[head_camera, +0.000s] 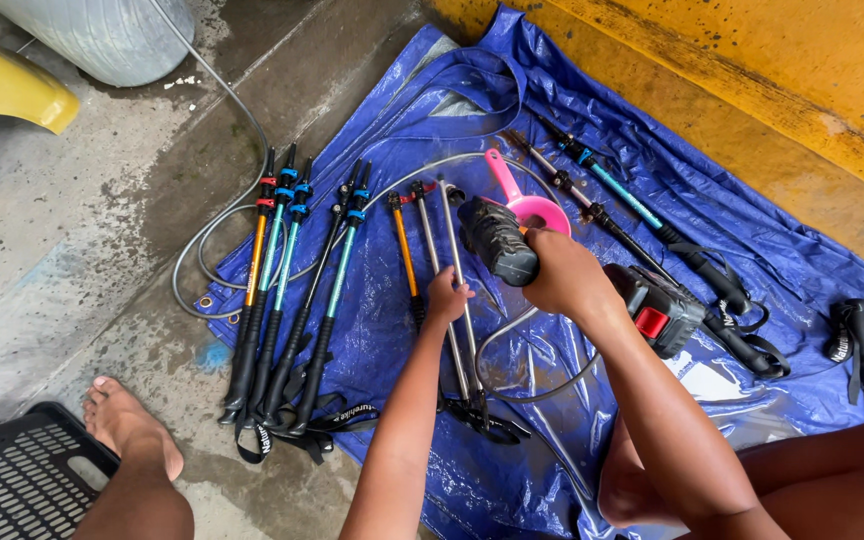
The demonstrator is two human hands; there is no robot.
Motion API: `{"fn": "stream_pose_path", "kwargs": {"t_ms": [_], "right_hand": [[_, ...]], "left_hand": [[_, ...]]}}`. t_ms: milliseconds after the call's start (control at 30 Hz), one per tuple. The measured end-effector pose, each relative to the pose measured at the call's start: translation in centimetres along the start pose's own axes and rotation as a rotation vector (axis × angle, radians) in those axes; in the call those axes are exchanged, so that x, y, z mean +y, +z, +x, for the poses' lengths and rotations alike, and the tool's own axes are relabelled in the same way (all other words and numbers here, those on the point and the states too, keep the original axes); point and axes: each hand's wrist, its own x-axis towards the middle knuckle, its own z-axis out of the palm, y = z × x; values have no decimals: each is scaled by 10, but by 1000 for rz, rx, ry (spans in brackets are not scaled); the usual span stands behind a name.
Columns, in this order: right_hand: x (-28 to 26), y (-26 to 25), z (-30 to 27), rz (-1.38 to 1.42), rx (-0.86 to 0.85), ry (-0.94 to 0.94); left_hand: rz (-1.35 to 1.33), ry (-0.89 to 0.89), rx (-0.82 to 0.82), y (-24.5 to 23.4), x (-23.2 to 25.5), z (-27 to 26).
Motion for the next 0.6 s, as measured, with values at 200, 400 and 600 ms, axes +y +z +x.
{"fn": "stream_pose_path", "kwargs": {"t_ms": [200,400,600], "right_hand": [[1,9,7,14,16,-17],[-4,18,2,-6,5,-41],[-10,16,-3,43,19,-59]], "left_hand": [[124,326,108,-28,83,-50],[532,-122,170,-29,82,-101],[457,-101,226,-29,68,-100]]}}
